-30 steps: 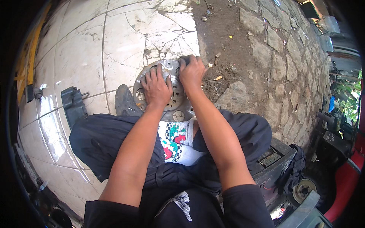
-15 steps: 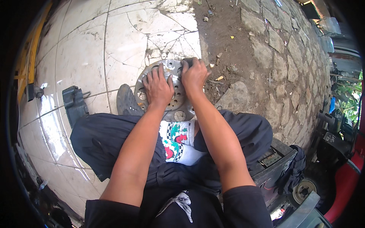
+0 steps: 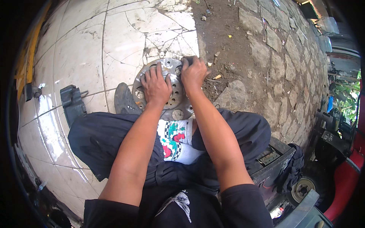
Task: The person sits on the floor and scrubs a metal brake disc with a small abrasive block, rotating the disc to clean both faces and the edges. The person repeatedly flips the disc and continues scrubbing until the end of the clip.
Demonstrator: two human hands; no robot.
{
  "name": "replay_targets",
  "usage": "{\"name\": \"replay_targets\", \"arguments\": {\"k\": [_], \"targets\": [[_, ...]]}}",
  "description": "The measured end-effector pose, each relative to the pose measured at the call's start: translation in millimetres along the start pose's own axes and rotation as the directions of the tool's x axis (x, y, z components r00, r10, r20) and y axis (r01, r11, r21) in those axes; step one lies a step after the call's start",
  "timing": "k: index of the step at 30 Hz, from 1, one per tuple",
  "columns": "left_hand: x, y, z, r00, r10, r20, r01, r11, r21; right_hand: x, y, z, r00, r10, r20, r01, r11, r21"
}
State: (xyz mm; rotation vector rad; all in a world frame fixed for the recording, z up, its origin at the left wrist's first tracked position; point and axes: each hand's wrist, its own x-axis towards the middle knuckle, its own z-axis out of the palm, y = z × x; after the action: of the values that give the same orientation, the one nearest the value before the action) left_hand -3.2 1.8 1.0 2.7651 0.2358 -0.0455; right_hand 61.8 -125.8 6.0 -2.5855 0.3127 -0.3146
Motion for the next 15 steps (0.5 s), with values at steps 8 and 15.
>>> {"name": "replay_targets", "arguments": {"k": [8, 15], "targets": [[4.1, 6.1, -2.3, 1.000, 0.013, -0.004, -0.012, 1.000, 0.018, 4.0, 8.7, -2.7, 1.000, 0.000, -0.029, 0.000, 1.000, 0.002], [1.6, -0.2, -0.1, 0.999, 0.012, -0.031, -0.011, 0.999, 0.043, -6.7, 5.1, -7.9, 1.000, 0.000, 0.019, 0.000, 1.000, -0.009]]}}
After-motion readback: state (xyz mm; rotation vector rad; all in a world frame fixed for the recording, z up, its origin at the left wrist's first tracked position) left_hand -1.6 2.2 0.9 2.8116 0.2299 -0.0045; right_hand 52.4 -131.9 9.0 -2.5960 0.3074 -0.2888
